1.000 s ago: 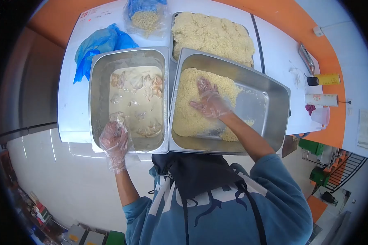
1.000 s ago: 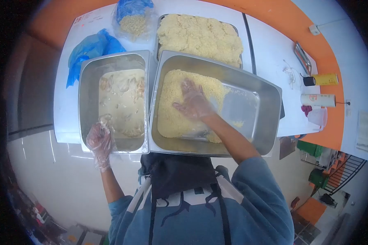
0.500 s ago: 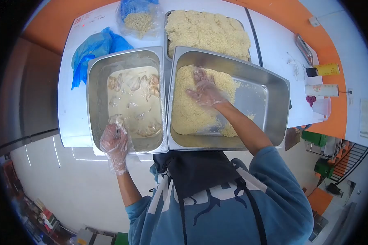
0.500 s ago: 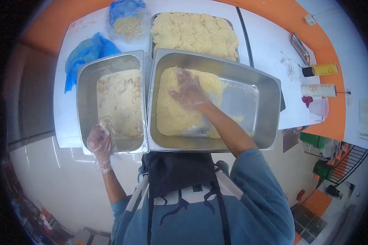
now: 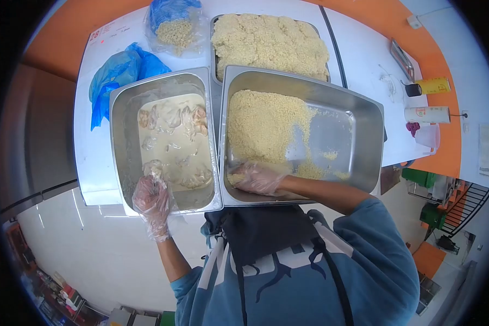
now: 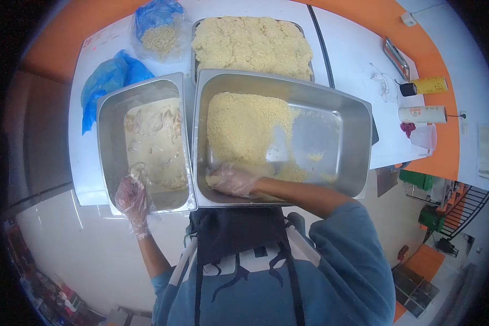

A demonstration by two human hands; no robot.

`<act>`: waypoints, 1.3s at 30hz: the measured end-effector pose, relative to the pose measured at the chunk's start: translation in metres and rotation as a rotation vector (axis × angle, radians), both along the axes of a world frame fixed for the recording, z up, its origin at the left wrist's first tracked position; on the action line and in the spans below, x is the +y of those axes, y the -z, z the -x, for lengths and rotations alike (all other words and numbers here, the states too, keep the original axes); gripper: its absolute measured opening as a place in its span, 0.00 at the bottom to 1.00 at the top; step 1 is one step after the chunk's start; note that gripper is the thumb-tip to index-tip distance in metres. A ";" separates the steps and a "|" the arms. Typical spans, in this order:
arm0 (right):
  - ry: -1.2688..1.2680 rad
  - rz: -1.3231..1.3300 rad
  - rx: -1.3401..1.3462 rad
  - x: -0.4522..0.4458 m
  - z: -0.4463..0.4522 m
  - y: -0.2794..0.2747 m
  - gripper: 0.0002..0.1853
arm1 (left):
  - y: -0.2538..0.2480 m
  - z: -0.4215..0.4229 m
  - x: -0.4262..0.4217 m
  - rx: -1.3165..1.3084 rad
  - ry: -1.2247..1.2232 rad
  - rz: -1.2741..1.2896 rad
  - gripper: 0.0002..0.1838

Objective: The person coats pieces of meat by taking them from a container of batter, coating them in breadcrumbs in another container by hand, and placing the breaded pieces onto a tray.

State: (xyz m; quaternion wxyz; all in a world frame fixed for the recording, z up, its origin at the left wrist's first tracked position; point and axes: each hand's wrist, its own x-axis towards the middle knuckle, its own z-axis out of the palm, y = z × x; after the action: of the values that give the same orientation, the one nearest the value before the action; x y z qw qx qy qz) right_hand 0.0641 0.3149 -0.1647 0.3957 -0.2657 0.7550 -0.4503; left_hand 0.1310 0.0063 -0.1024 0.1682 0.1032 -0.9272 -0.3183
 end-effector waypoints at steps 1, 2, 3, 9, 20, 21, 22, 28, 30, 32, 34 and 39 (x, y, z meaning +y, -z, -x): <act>-0.027 0.010 -0.086 0.004 0.007 -0.014 0.23 | 0.001 0.000 -0.001 0.006 -0.001 -0.004 0.08; -0.056 0.019 -0.170 0.011 0.014 -0.022 0.21 | 0.002 0.000 -0.001 0.013 -0.004 -0.010 0.08; -0.140 0.028 -0.062 0.022 0.019 -0.007 0.20 | 0.003 -0.001 -0.001 0.020 -0.008 -0.016 0.08; 0.244 0.018 0.127 0.044 0.047 -0.010 0.22 | -0.005 0.001 0.004 0.025 -0.026 -0.010 0.09; 0.061 -0.479 0.976 0.037 0.090 0.012 0.37 | 0.001 0.001 0.001 0.020 -0.034 0.005 0.08; 0.134 -0.518 0.915 0.038 0.100 0.022 0.38 | 0.001 0.002 0.002 0.028 -0.039 -0.021 0.09; 0.133 -0.480 0.946 0.037 0.106 0.032 0.38 | 0.001 0.002 0.001 0.020 -0.030 -0.008 0.08; 0.067 -0.464 0.903 0.014 0.104 0.016 0.38 | 0.001 0.002 0.002 0.023 -0.044 -0.011 0.08; 0.104 -0.487 0.833 0.012 0.110 0.025 0.37 | 0.003 -0.001 -0.001 0.010 -0.044 0.011 0.08; 0.154 -0.550 0.888 0.007 0.099 0.020 0.37 | 0.000 -0.002 0.002 -0.016 -0.061 -0.008 0.08; 0.224 -0.538 0.915 0.003 0.095 0.017 0.37 | -0.001 0.003 0.002 -0.007 -0.058 0.008 0.08; 0.202 -0.466 0.873 -0.001 0.083 0.014 0.38 | 0.000 0.000 0.001 -0.019 -0.047 0.001 0.08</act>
State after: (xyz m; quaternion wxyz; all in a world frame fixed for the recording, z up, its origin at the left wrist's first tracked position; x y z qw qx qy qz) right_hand -0.0191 0.3135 -0.1784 0.0461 -0.2594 0.9525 -0.1526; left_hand 0.1307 0.0070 -0.1021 0.1671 0.1280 -0.9262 -0.3129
